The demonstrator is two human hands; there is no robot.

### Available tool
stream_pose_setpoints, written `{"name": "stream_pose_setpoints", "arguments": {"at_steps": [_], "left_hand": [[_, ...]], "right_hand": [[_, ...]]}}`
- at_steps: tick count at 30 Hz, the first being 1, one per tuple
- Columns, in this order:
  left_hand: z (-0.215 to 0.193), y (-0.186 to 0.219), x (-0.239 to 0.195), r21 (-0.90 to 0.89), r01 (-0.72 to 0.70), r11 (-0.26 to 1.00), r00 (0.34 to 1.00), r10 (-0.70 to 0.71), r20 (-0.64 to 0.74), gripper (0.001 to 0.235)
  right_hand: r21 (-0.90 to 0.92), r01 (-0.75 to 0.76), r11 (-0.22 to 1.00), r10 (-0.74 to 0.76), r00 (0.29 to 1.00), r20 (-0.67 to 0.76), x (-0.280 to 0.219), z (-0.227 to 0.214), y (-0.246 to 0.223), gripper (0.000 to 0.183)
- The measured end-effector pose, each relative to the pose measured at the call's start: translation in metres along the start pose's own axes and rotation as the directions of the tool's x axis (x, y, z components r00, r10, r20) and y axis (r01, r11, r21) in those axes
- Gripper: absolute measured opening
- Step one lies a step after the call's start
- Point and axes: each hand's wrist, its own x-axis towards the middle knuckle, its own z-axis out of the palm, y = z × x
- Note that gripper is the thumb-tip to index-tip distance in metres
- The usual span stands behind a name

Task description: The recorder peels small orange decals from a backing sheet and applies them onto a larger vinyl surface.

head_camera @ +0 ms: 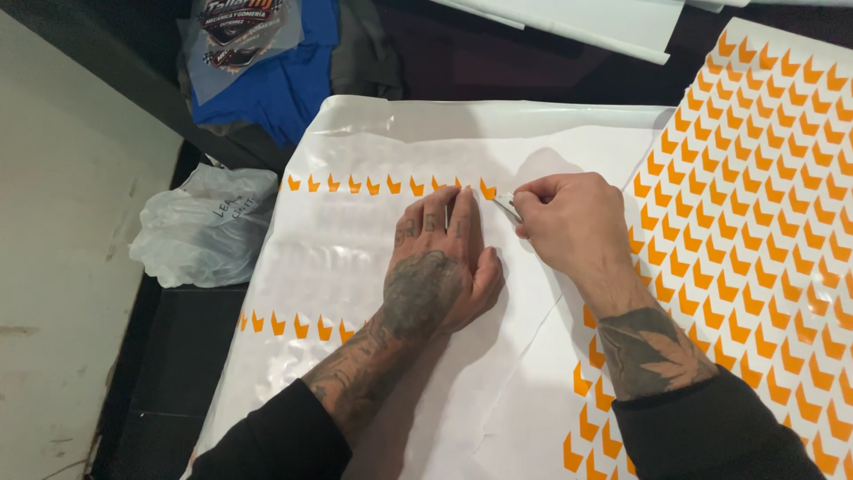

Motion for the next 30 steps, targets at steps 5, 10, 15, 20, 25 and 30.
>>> {"name": "stream_pose_setpoints", "arguments": {"at_steps": [5, 10, 15, 20, 25, 30], "left_hand": [[-0.004, 0.002, 0.006, 0.069, -0.062, 0.996, 0.998, 0.06, 0.022, 0.074], [-0.002, 0.004, 0.011, 0.135, -0.098, 0.986, 0.995, 0.092, 0.049, 0.072], [0.007, 0.014, 0.016, 0.169, -0.036, 0.985, 0.999, 0.038, -0.008, 0.074], [0.01, 0.025, 0.023, 0.15, 0.045, 0.988, 0.997, -0.053, 0.054, 0.07], [0.004, 0.036, 0.034, 0.156, 0.043, 0.987, 0.996, -0.054, 0.068, 0.071], [0.015, 0.029, 0.041, 0.307, -0.006, 0.952, 0.974, -0.064, 0.216, 0.051]], "right_hand": [[-0.021, 0.023, 1.0, -0.023, 1.0, -0.005, -0.001, 0.0, 0.0, 0.023], [0.005, 0.011, 1.0, -0.011, 0.999, -0.04, -0.005, -0.002, -0.003, 0.022], [0.25, -0.038, 0.968, 0.051, 0.998, -0.044, -0.004, -0.006, -0.002, 0.023], [0.347, 0.006, 0.938, 0.015, 0.998, -0.056, 0.001, -0.002, 0.01, 0.023], [0.5, 0.034, 0.866, -0.012, 0.999, -0.048, 0.013, -0.002, 0.027, 0.023], [0.517, 0.208, 0.83, -0.097, 0.968, -0.232, -0.035, -0.077, 0.01, 0.024]]}}
